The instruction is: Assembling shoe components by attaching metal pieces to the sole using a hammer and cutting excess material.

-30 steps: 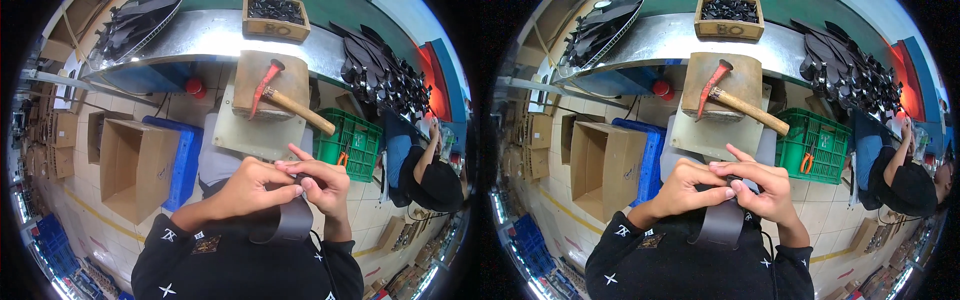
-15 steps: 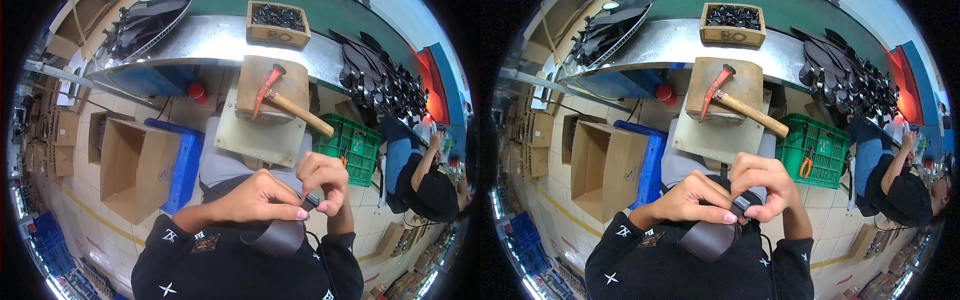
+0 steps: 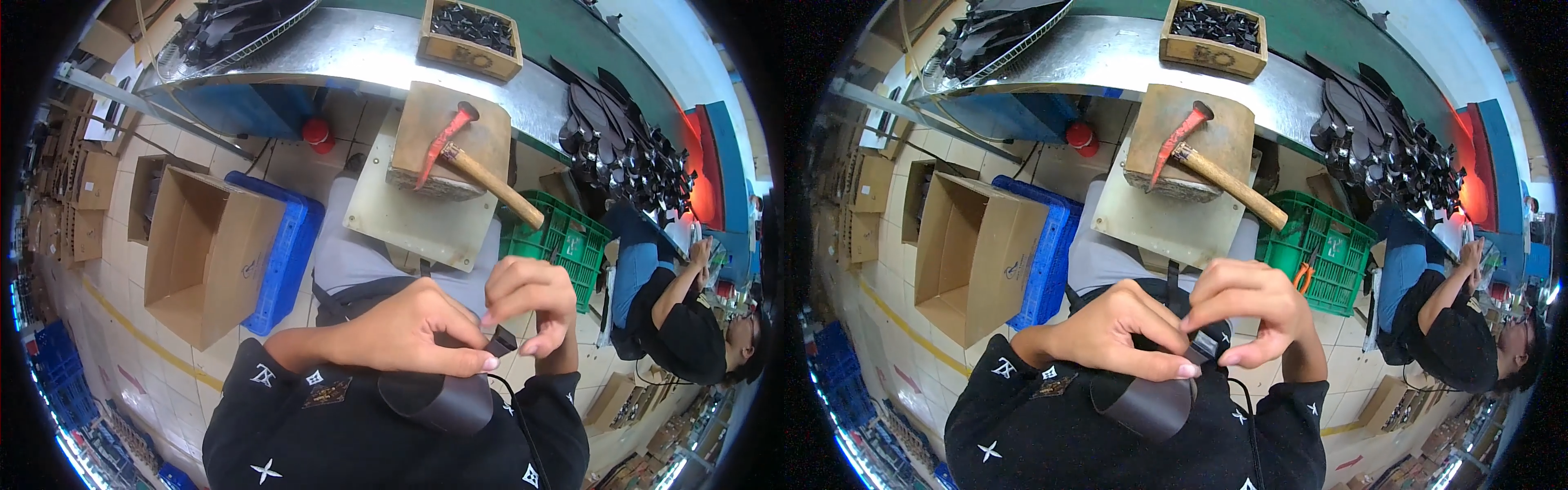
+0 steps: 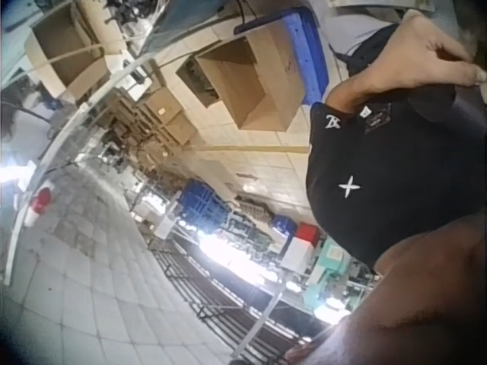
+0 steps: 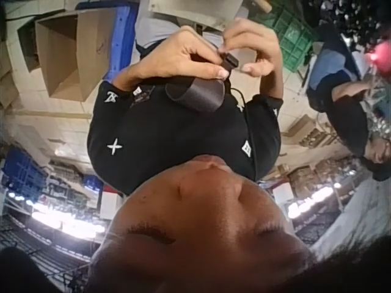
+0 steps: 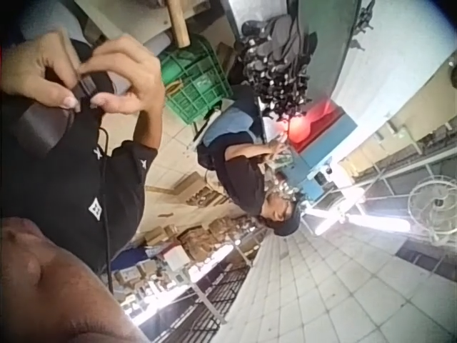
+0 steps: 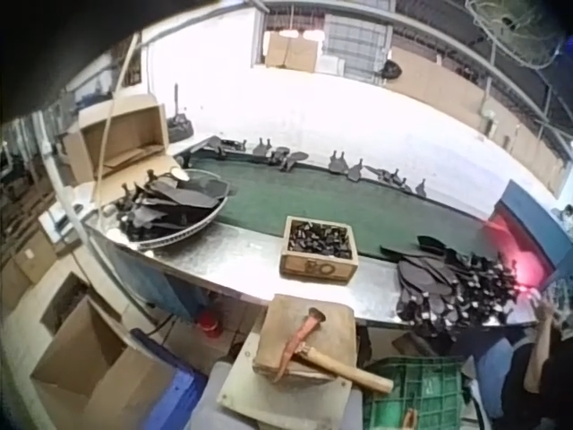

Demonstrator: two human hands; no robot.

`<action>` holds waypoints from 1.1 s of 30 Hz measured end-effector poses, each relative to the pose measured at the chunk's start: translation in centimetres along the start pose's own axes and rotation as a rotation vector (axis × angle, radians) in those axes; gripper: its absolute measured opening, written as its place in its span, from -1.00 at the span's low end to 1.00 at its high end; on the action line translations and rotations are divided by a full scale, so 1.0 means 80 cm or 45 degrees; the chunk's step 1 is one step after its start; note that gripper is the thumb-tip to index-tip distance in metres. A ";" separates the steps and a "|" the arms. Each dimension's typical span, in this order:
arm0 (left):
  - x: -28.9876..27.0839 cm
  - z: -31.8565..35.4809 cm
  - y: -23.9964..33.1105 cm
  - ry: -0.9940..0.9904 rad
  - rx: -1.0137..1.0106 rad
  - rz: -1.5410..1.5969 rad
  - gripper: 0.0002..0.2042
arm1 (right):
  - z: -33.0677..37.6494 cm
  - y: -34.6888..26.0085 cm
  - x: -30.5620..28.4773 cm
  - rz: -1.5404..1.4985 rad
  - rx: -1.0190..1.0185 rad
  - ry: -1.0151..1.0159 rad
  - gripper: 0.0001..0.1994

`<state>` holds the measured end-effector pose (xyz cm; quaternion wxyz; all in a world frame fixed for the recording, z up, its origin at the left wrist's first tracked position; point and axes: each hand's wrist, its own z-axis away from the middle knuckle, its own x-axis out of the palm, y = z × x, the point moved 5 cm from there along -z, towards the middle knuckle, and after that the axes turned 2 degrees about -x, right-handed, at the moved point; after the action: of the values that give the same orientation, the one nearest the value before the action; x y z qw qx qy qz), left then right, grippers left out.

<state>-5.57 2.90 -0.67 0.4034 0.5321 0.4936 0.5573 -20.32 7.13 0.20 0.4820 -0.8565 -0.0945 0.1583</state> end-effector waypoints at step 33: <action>-0.395 0.036 0.122 1.434 0.416 -0.095 -0.81 | 0.102 0.065 -0.010 -0.165 0.582 0.871 -0.76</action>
<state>1.42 -29.41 2.60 0.0113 0.1916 0.7298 0.6562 -24.01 10.69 -8.03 0.6723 -0.7230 0.0550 -0.1490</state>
